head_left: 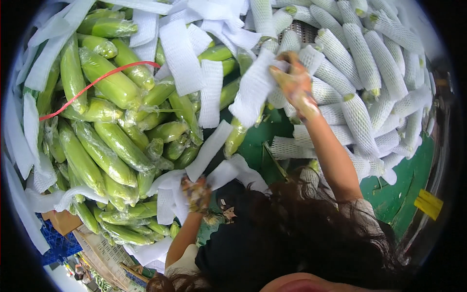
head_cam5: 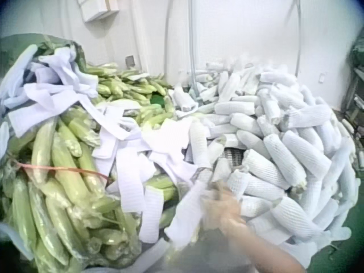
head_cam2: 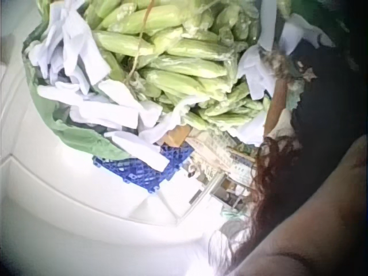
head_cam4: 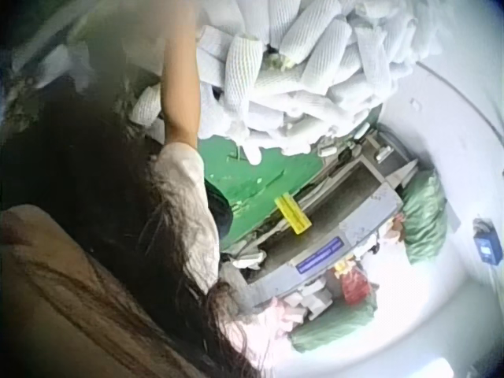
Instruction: The person places individual ears of corn into white protective mesh sleeves by hand and stacks them into a pile.
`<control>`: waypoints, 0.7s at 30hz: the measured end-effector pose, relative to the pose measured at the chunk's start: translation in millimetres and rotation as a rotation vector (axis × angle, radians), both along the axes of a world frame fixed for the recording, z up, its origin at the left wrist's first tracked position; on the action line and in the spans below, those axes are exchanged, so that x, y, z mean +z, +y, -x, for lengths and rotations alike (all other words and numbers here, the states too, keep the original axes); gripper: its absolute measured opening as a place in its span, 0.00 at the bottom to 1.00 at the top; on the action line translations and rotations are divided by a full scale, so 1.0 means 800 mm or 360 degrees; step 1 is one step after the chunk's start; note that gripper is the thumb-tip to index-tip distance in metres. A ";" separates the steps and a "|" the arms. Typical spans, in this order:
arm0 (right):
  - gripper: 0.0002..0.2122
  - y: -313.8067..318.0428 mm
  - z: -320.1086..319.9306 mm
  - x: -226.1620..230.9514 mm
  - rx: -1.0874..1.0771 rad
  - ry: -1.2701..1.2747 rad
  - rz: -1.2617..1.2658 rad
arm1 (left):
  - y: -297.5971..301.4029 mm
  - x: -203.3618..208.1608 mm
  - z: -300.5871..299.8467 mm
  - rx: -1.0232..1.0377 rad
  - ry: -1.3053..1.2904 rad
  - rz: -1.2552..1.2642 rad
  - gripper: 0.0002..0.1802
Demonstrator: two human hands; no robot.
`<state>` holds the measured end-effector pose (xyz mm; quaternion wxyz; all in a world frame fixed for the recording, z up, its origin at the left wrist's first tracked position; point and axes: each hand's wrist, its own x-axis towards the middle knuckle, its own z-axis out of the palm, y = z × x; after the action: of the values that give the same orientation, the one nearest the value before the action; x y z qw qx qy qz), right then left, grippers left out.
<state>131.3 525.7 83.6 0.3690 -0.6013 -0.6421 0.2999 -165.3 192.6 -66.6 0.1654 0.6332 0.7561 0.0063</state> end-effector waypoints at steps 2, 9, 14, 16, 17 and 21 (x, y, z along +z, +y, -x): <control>0.16 -0.050 -0.041 0.008 -0.0044 0.0363 -0.0155 | 0.011 0.051 0.006 -0.0032 0.0188 0.0167 0.19; 0.14 -0.166 -0.078 -0.049 -0.0198 0.2405 0.1073 | 0.124 0.186 -0.081 0.0193 -0.1055 -0.0252 0.19; 0.16 -0.180 0.047 -0.063 0.0239 0.2489 0.0869 | 0.237 0.183 -0.156 -0.0876 -0.1081 -0.0676 0.20; 0.15 -0.182 0.047 -0.111 0.0216 0.2594 0.0828 | 0.243 0.135 -0.175 0.0429 -0.2511 0.0009 0.15; 0.14 -0.181 0.044 -0.140 0.0189 0.2649 0.0810 | 0.245 0.116 -0.185 0.0597 -0.2670 0.0024 0.14; 0.05 -0.168 0.039 -0.154 -0.0122 0.1814 0.0382 | 0.254 0.016 -0.180 0.0505 -0.2388 -0.0550 0.10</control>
<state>100.0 391.0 -39.6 0.5962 -0.4054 -0.2816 0.6332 -21.2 395.7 -53.6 0.5281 0.3610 0.5121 0.5732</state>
